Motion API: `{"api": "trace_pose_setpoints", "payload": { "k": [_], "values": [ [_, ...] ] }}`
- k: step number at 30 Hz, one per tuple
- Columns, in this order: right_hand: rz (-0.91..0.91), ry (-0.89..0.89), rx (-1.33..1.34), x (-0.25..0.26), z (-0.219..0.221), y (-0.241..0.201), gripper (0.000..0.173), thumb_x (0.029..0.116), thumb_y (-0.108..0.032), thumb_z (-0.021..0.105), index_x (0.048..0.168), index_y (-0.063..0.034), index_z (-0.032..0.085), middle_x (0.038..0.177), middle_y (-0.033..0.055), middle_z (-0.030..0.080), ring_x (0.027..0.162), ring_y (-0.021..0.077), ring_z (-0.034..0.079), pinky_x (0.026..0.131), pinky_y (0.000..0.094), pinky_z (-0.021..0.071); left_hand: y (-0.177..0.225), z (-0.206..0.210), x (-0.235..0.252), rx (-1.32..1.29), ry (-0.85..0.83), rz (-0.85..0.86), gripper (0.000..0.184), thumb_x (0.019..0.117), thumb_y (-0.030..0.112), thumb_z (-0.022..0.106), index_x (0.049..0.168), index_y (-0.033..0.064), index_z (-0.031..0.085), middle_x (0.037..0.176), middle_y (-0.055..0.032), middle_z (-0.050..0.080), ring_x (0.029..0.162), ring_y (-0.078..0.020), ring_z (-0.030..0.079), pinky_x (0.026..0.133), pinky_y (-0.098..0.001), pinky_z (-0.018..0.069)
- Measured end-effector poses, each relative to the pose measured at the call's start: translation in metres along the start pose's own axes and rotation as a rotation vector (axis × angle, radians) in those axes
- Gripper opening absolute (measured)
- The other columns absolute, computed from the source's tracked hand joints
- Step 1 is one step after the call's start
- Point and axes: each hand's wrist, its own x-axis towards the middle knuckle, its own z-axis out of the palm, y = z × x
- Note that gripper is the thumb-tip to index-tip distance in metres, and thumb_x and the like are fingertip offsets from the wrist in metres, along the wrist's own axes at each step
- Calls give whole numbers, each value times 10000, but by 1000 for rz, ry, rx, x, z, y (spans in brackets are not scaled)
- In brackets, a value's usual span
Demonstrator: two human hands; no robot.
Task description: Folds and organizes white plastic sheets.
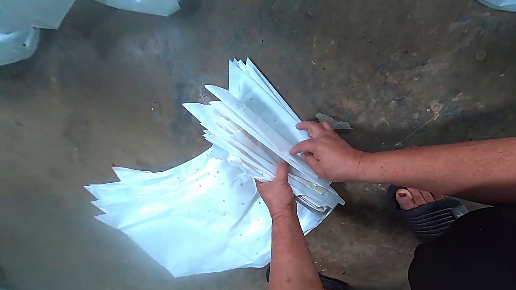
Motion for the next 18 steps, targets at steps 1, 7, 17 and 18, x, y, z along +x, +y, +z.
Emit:
{"api": "trace_pose_setpoints", "payload": {
  "k": [1, 7, 17, 18],
  "values": [
    [0, 9, -1, 0, 0, 0, 284, 1005, -20, 551, 1174, -93, 768, 1570, 256, 377, 1334, 475, 434, 1062, 592, 403, 0, 0, 0, -2, -1, -1, 461, 884, -51, 728, 1288, -22, 507, 1008, -144, 674, 850, -179, 702, 754, -346, 612],
    [-7, 46, -5, -1, 0, -1, 251, 995, -37, 582, 1146, -84, 776, 1550, 263, 394, 1319, 476, 434, 1047, 585, 410, 2, 0, 0, 3, -10, -3, 481, 877, -33, 748, 1293, -14, 509, 1017, -140, 680, 860, -170, 706, 764, -340, 612],
    [-4, 62, -6, -1, 2, -1, 205, 968, -79, 649, 1128, -86, 776, 1539, 254, 410, 1336, 474, 421, 1058, 594, 404, 2, 0, -1, 1, -10, -18, 494, 878, -47, 736, 1310, -10, 499, 1035, -146, 673, 871, -175, 702, 768, -342, 609],
    [-14, 58, -25, -1, 3, -1, 206, 970, -89, 651, 1136, -83, 773, 1536, 249, 414, 1338, 471, 421, 1063, 593, 402, 2, 0, -1, 1, -12, -17, 491, 879, -49, 733, 1309, -11, 498, 1035, -143, 672, 870, -172, 701, 768, -340, 609]
  ]
}}
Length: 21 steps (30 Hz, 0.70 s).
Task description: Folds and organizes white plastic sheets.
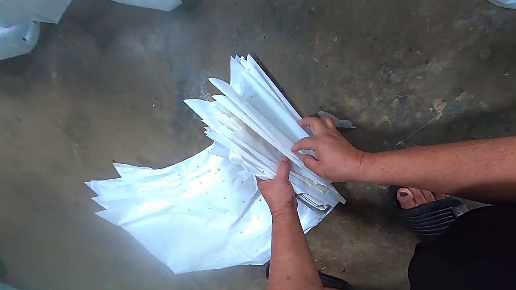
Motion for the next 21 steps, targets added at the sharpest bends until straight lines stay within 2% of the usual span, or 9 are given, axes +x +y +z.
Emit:
{"api": "trace_pose_setpoints", "payload": {
  "k": [6, 7, 9, 11, 13, 14, 16, 18, 21],
  "values": [
    [-95, 15, -92, -2, 6, 6, 218, 955, -108, 674, 1146, -65, 769, 1519, 247, 442, 1365, 470, 409, 1091, 601, 380, 1, 0, -1, 2, 3, -10, 500, 886, -37, 732, 1323, -6, 489, 1043, -146, 669, 878, -173, 697, 772, -341, 605],
    [-112, 19, -87, -2, 7, 7, 218, 955, -106, 672, 1145, -57, 767, 1498, 244, 468, 1360, 469, 416, 1086, 604, 384, 1, 0, -1, 4, 1, -11, 506, 888, -33, 734, 1328, -2, 487, 1048, -146, 669, 883, -174, 697, 776, -342, 605],
    [-168, 38, -22, -3, 8, 10, 234, 961, -91, 652, 1163, -10, 738, 1359, 239, 583, 1294, 454, 490, 1036, 601, 422, 0, -1, 0, 4, -5, -5, 510, 884, -34, 739, 1328, -2, 489, 1043, -147, 676, 882, -172, 702, 776, -340, 608],
    [-168, 18, 102, -3, 8, 10, 325, 1003, -83, 590, 1294, 59, 622, 1221, 233, 652, 1183, 410, 589, 1005, 565, 462, 0, -1, 0, 6, -7, 1, 515, 877, -47, 736, 1325, -3, 486, 1042, -140, 674, 880, -162, 699, 776, -331, 604],
    [-86, -22, 247, -1, 4, 6, 468, 1070, -114, 498, 1487, 77, 406, 1165, 223, 675, 1079, 347, 659, 974, 498, 514, -1, -1, 0, 3, -2, 3, 503, 873, -61, 731, 1314, -11, 494, 1038, -141, 671, 877, -162, 696, 771, -330, 604],
    [-26, -40, 321, 1, 1, 4, 521, 1093, -133, 460, 1547, 69, 305, 1137, 228, 680, 1031, 331, 676, 946, 481, 530, -1, -1, 1, 0, -2, 4, 500, 872, -64, 730, 1311, -11, 495, 1034, -143, 670, 875, -163, 697, 769, -331, 606],
    [110, -91, 432, 7, -7, 0, 574, 1117, -174, 401, 1603, 40, 181, 1183, 253, 682, 1074, 338, 688, 991, 470, 525, -2, -1, 1, -3, 2, 2, 499, 877, -61, 727, 1315, -10, 493, 1029, -146, 672, 866, -172, 700, 760, -337, 610],
    [173, -107, 464, 11, -12, -1, 571, 1121, -191, 391, 1603, 37, 190, 1190, 241, 682, 1096, 323, 679, 1008, 451, 511, -1, -1, 2, 1, 5, -2, 485, 885, -60, 721, 1312, -15, 495, 1023, -150, 672, 856, -174, 702, 751, -337, 612],
    [149, -92, 447, 8, -11, -3, 491, 1120, -144, 385, 1568, 36, 294, 1179, 240, 688, 1065, 324, 684, 971, 447, 525, -1, -1, 2, 7, 7, 2, 487, 882, -63, 722, 1308, -14, 491, 1023, -147, 671, 860, -168, 703, 750, -338, 613]
  ]
}}
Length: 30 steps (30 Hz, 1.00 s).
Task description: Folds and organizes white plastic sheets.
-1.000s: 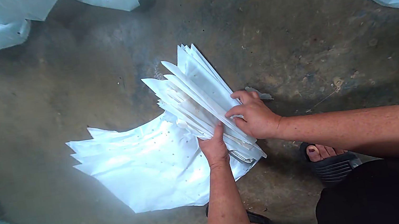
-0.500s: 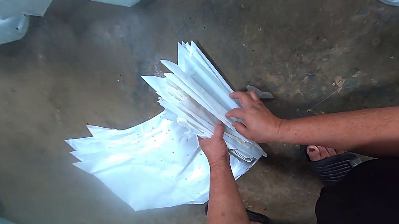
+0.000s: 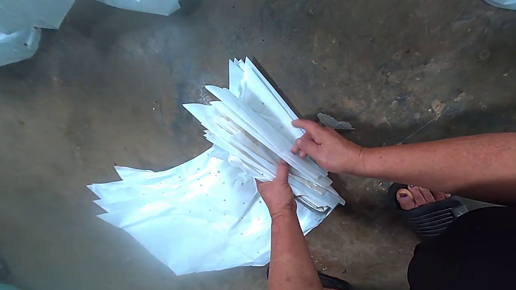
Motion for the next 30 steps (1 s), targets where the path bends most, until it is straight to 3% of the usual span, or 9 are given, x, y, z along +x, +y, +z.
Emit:
{"api": "trace_pose_setpoints", "payload": {
  "k": [3, 8, 12, 16, 21, 24, 27, 30],
  "values": [
    [27, -43, 17, 5, -2, 2, 445, 1115, -107, 358, 1549, -7, 369, 1200, 199, 685, 1042, 283, 677, 930, 429, 527, -1, 0, 1, 1, -10, 7, 472, 886, -60, 718, 1304, -24, 502, 1027, -155, 671, 869, -178, 699, 765, -350, 610],
    [110, -69, 83, 18, -10, -1, 512, 1116, -82, 319, 1621, -62, 237, 1116, 178, 696, 940, 230, 679, 858, 381, 537, 0, 0, 0, -9, -7, 5, 471, 882, -56, 728, 1295, -25, 506, 1022, -148, 676, 862, -177, 702, 763, -347, 611],
    [118, -87, 84, 20, -10, 2, 540, 1109, -71, 336, 1634, -78, 207, 1103, 177, 702, 913, 215, 685, 843, 365, 545, 0, 0, 0, -5, 0, -4, 490, 883, -71, 715, 1316, -22, 490, 1039, -153, 663, 863, -174, 694, 761, -344, 607],
    [118, -86, 75, 20, -10, 3, 430, 1106, -82, 368, 1530, -17, 398, 1120, 170, 691, 951, 223, 677, 869, 388, 541, -1, 0, 0, -4, -5, -8, 461, 884, -48, 728, 1288, -20, 508, 1013, -143, 673, 853, -169, 699, 752, -339, 610],
    [82, 3, 120, 14, -4, 5, 523, 1109, -115, 397, 1605, -40, 249, 1097, 193, 695, 953, 242, 704, 884, 390, 561, 0, -1, 0, -10, -10, -9, 459, 885, -40, 735, 1286, -15, 513, 1015, -142, 682, 851, -166, 707, 754, -335, 614],
    [89, -12, 118, 12, -5, 4, 530, 1110, -114, 396, 1610, -40, 237, 1101, 189, 691, 956, 233, 699, 887, 378, 557, -1, -1, 0, -7, -14, -7, 470, 879, -48, 735, 1289, -12, 508, 1007, -138, 678, 849, -164, 703, 752, -334, 612],
    [105, -16, 105, 11, -6, 1, 482, 1108, -123, 414, 1571, -28, 316, 1102, 191, 687, 957, 238, 690, 884, 388, 546, -1, -1, 1, -21, -14, -9, 491, 874, -45, 746, 1301, -11, 505, 1021, -145, 686, 859, -174, 713, 757, -340, 618],
    [61, -19, -41, 8, -6, 0, 370, 1094, -100, 430, 1441, 11, 497, 1116, 201, 658, 965, 280, 651, 884, 448, 520, 0, -1, 1, -14, -12, -9, 483, 878, -50, 737, 1298, -14, 501, 1020, -147, 678, 850, -174, 707, 755, -344, 614]
  ]
}}
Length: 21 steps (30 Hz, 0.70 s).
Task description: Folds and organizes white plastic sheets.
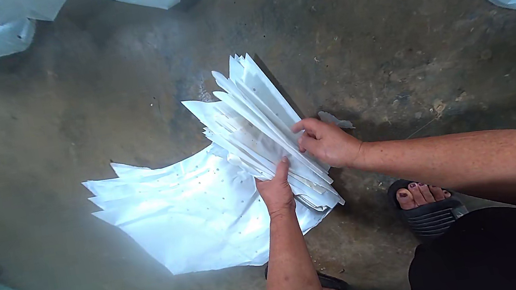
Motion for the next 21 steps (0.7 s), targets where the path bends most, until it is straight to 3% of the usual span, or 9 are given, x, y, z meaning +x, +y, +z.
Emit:
{"api": "trace_pose_setpoints", "payload": {
  "k": [5, 9, 11, 14, 18, 21],
  "values": [
    [-254, 147, -368, -8, 12, 10, 328, 993, -22, 576, 1278, -93, 721, 1265, 250, 560, 1148, 430, 548, 951, 566, 477, -1, -1, 0, 0, -11, 4, 456, 886, -52, 726, 1286, -15, 511, 1001, -138, 683, 840, -172, 710, 748, -337, 615],
    [-317, 184, -507, -6, 14, 16, 286, 953, -78, 658, 1206, -155, 767, 1578, 251, 370, 1353, 501, 399, 1020, 639, 403, -1, -1, 1, 1, -8, 6, 445, 883, -58, 725, 1272, -15, 514, 986, -132, 683, 828, -167, 709, 740, -336, 617],
    [-299, 156, -539, -7, 13, 15, 274, 959, -99, 661, 1201, -164, 771, 1631, 225, 308, 1423, 495, 330, 1056, 653, 357, 0, -1, 0, 10, -7, 4, 450, 882, -57, 724, 1277, -14, 511, 988, -130, 678, 829, -164, 704, 740, -334, 613],
    [-327, 164, -537, -7, 15, 15, 240, 954, -109, 673, 1167, -139, 779, 1593, 226, 373, 1404, 485, 363, 1050, 651, 359, 0, -1, 0, 5, -4, 4, 450, 881, -50, 730, 1275, -13, 515, 988, -134, 682, 830, -165, 708, 742, -333, 616],
    [-440, 219, -453, -7, 16, 19, 203, 929, -71, 687, 1115, -59, 767, 1401, 266, 540, 1273, 480, 502, 996, 658, 401, 0, -1, 1, 1, -14, 3, 450, 884, -49, 730, 1276, -11, 512, 989, -134, 686, 838, -164, 712, 746, -333, 618],
    [-558, 269, -339, -8, 20, 22, 320, 892, -29, 705, 1208, 18, 699, 1279, 280, 576, 1110, 433, 602, 914, 581, 496, 0, -1, 0, 3, -11, 0, 442, 888, -52, 721, 1272, -13, 506, 981, -127, 680, 834, -153, 703, 745, -320, 610]
  ]
}}
